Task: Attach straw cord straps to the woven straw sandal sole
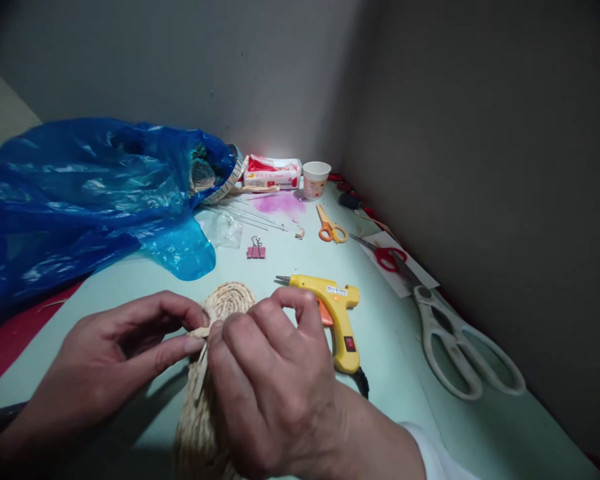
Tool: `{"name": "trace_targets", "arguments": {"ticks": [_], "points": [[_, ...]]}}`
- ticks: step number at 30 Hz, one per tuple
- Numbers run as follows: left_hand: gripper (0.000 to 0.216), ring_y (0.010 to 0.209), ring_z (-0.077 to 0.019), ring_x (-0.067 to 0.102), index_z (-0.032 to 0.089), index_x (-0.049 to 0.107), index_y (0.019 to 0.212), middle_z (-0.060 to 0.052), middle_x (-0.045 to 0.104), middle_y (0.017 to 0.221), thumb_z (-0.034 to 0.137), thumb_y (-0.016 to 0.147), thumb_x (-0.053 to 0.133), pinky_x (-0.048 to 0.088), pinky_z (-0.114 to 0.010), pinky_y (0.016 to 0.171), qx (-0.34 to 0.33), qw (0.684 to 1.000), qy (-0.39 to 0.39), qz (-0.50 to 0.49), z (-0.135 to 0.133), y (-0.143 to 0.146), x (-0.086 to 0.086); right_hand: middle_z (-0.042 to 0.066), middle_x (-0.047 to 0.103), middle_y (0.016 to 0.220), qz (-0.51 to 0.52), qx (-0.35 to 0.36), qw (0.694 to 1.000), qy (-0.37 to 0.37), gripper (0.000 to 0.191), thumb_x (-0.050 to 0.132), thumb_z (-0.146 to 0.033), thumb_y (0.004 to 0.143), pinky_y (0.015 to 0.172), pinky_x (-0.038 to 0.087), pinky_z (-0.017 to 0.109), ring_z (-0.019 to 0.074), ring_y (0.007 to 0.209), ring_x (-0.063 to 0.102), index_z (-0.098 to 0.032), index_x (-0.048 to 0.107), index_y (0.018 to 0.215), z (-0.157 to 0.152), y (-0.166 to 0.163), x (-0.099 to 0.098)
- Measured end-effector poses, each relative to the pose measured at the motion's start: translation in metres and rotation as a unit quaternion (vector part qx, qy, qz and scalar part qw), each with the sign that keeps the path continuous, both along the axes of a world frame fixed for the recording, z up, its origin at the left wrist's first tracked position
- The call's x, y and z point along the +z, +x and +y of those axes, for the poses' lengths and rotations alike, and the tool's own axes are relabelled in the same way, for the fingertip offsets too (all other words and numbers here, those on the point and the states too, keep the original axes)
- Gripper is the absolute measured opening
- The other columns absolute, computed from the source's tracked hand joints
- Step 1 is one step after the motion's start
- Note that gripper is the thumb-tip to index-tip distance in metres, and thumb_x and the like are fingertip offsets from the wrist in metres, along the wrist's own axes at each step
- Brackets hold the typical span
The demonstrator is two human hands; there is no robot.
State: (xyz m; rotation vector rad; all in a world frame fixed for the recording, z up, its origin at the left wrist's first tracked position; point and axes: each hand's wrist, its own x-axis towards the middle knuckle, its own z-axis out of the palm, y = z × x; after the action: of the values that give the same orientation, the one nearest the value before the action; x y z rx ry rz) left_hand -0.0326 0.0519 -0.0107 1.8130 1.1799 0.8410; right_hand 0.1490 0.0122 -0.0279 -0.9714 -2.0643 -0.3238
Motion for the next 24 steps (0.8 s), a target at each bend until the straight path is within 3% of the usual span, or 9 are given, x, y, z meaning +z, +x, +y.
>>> {"name": "trace_targets", "arguments": {"ticks": [4, 7, 10, 12, 18, 21, 24], "points": [[0.004, 0.069, -0.009, 0.065, 0.025, 0.069, 0.073, 0.007, 0.07, 0.071, 0.022, 0.075, 0.069, 0.05, -0.012, 0.064, -0.009, 0.996, -0.084, -0.016, 0.001, 0.001, 0.002, 0.01, 0.069, 0.075, 0.0, 0.024, 1.0, 0.013, 0.024, 0.043, -0.009, 0.092, 0.068, 0.035, 0.042, 0.0202, 0.067, 0.053, -0.004, 0.066, 0.092, -0.001, 0.001, -0.001], [0.006, 0.071, -0.0098, 0.064, 0.027, 0.07, 0.072, 0.008, 0.071, 0.073, 0.024, 0.077, 0.067, 0.049, -0.014, 0.069, 0.011, 0.999, -0.031, 0.001, -0.004, 0.002, -0.002, 0.01, 0.068, 0.075, -0.003, 0.033, 0.999, 0.017, 0.026, 0.04, -0.008, 0.092, 0.067, 0.035, 0.042, 0.0202, 0.067, 0.054, -0.005, 0.066, 0.088, 0.0, 0.0, -0.003], [0.007, 0.074, -0.0119, 0.065, 0.026, 0.068, 0.075, 0.007, 0.072, 0.075, 0.022, 0.078, 0.064, 0.049, -0.018, 0.072, 0.037, 0.998, 0.059, 0.005, -0.011, 0.003, -0.008, 0.009, 0.066, 0.071, 0.03, 0.03, 0.997, 0.066, 0.031, 0.036, -0.009, 0.093, 0.064, 0.033, 0.041, 0.02, 0.065, 0.053, -0.007, 0.065, 0.082, 0.002, -0.002, -0.006], [0.008, 0.076, -0.0131, 0.066, 0.026, 0.066, 0.078, 0.005, 0.072, 0.077, 0.02, 0.079, 0.061, 0.05, -0.02, 0.072, 0.029, 0.994, 0.104, 0.018, -0.014, 0.003, -0.01, 0.009, 0.064, 0.07, 0.048, 0.028, 0.994, 0.097, 0.03, 0.038, -0.01, 0.092, 0.061, 0.032, 0.04, 0.0199, 0.065, 0.053, -0.007, 0.065, 0.08, 0.003, -0.003, -0.008], [0.014, 0.08, -0.0139, 0.069, 0.025, 0.063, 0.086, 0.003, 0.074, 0.08, 0.013, 0.083, 0.057, 0.053, -0.022, 0.075, -0.023, 0.969, 0.226, 0.1, -0.014, 0.001, -0.009, 0.008, 0.068, 0.084, 0.002, 0.042, 0.996, 0.074, 0.02, 0.048, -0.01, 0.087, 0.064, 0.038, 0.041, 0.0197, 0.073, 0.055, -0.008, 0.069, 0.086, -0.004, 0.002, -0.008], [0.014, 0.078, -0.0139, 0.07, 0.025, 0.065, 0.084, 0.004, 0.075, 0.078, 0.014, 0.083, 0.057, 0.055, -0.021, 0.074, -0.009, 0.97, 0.221, 0.102, -0.014, 0.0, -0.01, 0.008, 0.069, 0.082, -0.007, 0.05, 0.996, 0.069, 0.021, 0.049, -0.009, 0.087, 0.067, 0.04, 0.04, 0.0189, 0.073, 0.056, -0.009, 0.069, 0.081, -0.005, 0.002, -0.006], [0.01, 0.074, -0.0139, 0.071, 0.026, 0.068, 0.082, 0.005, 0.076, 0.079, 0.02, 0.081, 0.061, 0.056, -0.021, 0.073, -0.009, 0.982, 0.161, 0.096, -0.013, -0.003, -0.011, 0.008, 0.066, 0.071, -0.015, 0.074, 0.993, 0.093, 0.024, 0.047, -0.009, 0.085, 0.063, 0.039, 0.039, 0.0191, 0.066, 0.055, -0.01, 0.067, 0.071, -0.002, 0.001, -0.003]]}}
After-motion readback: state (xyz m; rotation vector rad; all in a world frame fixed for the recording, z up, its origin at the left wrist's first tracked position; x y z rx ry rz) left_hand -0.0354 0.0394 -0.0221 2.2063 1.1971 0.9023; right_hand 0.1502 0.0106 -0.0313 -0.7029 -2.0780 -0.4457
